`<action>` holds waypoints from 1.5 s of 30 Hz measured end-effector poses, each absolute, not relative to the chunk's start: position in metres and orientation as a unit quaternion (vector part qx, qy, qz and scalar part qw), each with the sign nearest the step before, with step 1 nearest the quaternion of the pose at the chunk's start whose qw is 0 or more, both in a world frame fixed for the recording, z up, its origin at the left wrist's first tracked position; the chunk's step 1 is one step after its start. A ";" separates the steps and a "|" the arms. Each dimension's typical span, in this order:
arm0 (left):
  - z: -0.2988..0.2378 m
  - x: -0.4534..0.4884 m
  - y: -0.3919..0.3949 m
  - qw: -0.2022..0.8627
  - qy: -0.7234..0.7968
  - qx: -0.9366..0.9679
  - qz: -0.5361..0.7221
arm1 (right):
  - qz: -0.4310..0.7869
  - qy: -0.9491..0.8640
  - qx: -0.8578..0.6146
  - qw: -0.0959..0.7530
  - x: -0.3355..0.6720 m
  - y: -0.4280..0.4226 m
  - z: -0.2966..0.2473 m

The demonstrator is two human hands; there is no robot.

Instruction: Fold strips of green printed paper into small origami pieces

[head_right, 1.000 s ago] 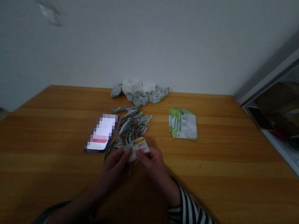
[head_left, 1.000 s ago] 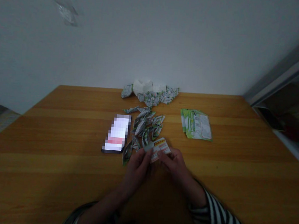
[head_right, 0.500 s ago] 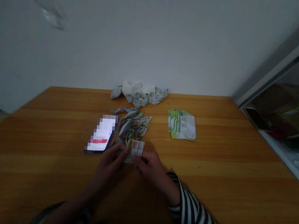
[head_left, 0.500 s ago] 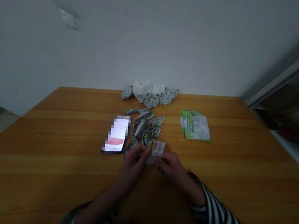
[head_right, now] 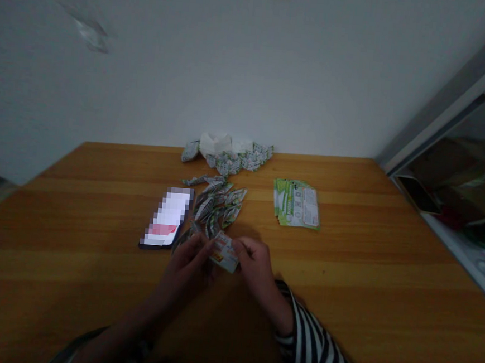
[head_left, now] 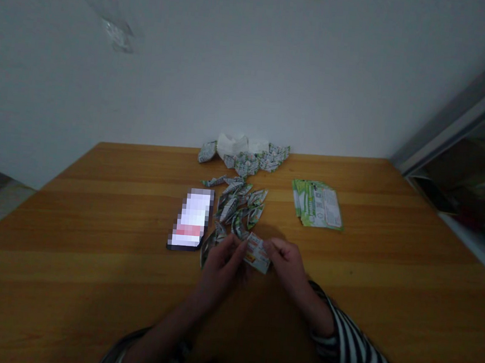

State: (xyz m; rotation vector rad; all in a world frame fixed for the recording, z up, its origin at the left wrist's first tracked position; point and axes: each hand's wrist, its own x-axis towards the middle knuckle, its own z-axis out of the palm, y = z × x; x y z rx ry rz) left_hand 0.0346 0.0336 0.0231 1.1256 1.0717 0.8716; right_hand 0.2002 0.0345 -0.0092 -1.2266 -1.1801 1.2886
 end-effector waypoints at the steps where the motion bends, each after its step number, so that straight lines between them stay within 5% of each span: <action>1: 0.023 0.035 0.034 0.632 0.467 0.499 0.365 | 0.525 -0.488 -0.505 0.481 0.203 0.037 -0.008; 7: 0.020 0.032 0.042 0.645 0.471 0.500 0.336 | 0.590 -0.565 -0.434 0.378 0.217 0.043 -0.008; 14: 0.003 0.027 0.050 0.619 0.525 0.447 0.375 | 0.127 -0.776 -0.473 0.398 0.206 0.026 0.007; 17: 0.000 0.027 0.051 0.656 0.497 0.403 0.400 | 0.060 -0.823 -0.442 0.351 0.202 0.022 0.006; 32: 0.015 0.033 0.042 0.683 0.459 0.394 0.409 | 0.316 -0.618 -0.523 0.495 0.196 0.024 0.010; 45: 0.009 0.037 0.037 0.626 0.512 0.366 0.460 | 0.270 -0.594 -0.536 0.536 0.183 0.020 0.002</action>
